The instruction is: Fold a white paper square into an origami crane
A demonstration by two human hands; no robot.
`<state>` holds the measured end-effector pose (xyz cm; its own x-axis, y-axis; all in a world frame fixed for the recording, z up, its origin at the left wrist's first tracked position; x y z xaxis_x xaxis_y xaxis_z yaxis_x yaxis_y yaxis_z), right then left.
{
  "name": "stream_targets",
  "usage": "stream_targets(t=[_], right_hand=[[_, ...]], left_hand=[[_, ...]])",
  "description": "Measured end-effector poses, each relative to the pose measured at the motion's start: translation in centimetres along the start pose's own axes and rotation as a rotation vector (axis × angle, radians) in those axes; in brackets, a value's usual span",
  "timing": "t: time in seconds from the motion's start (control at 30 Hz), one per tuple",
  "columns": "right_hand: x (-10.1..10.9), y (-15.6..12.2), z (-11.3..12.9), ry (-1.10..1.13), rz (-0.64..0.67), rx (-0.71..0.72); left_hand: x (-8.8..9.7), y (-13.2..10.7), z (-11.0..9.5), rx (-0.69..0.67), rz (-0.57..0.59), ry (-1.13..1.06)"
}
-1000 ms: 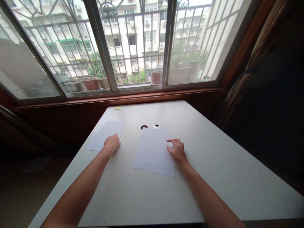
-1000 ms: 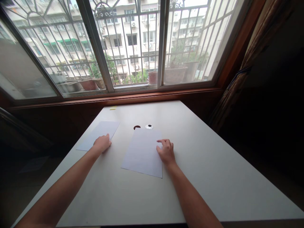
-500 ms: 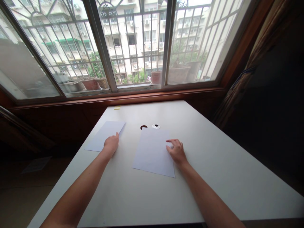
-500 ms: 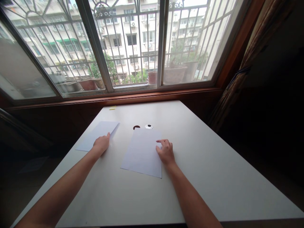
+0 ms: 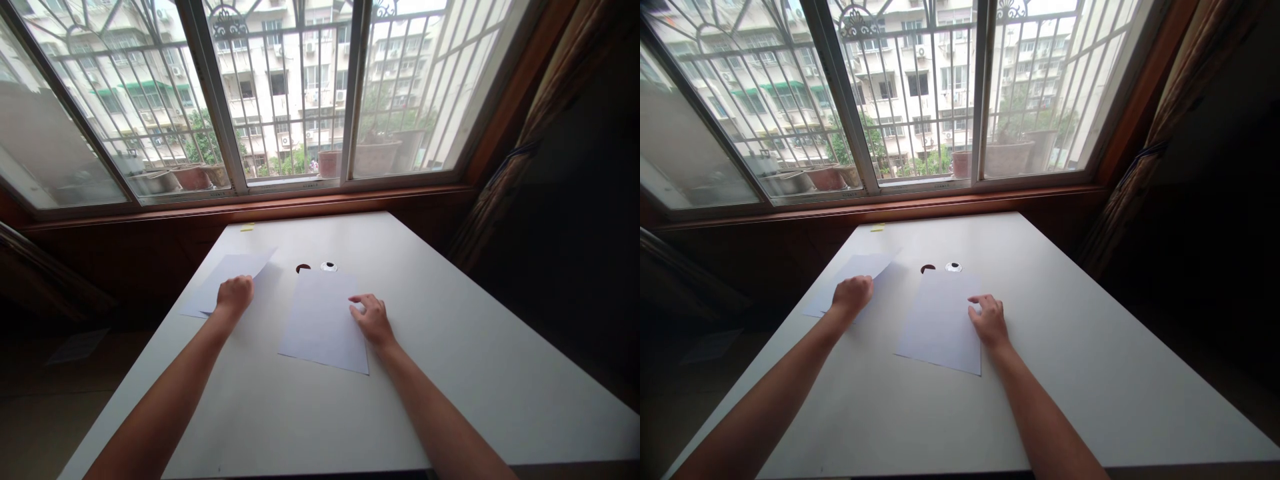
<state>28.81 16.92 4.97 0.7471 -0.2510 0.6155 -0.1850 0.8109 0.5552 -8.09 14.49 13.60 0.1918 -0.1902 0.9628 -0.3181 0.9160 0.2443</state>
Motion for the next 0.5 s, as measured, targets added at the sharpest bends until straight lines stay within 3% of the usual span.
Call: stream_targets(t=[0.13, 0.3, 0.5], right_hand=[[0.4, 0.0, 0.8, 0.145, 0.002, -0.030], [0.6, -0.4, 2.6, 0.467, 0.050, -0.069], [0.6, -0.7, 2.5, 0.500, 0.050, -0.116]], left_hand=[[2.3, -2.8, -4.5, -0.132, -0.045, -0.075], [4.1, -8.6, -11.4, -0.367, -0.051, -0.195], [4.2, -16.4, -18.3, -0.680, -0.079, -0.287]])
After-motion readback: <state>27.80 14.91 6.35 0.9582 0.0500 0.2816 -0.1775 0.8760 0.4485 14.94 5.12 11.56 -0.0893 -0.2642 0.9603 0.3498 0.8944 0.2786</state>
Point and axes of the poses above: each hand's wrist, its own y-axis towards the middle knuckle, its own x-axis out of the back of the hand, z = x × y, the point moved 10 cm from there along y, towards the middle knuckle, and after that the axes turned 12 degrees about x, right-handed, at the moved point
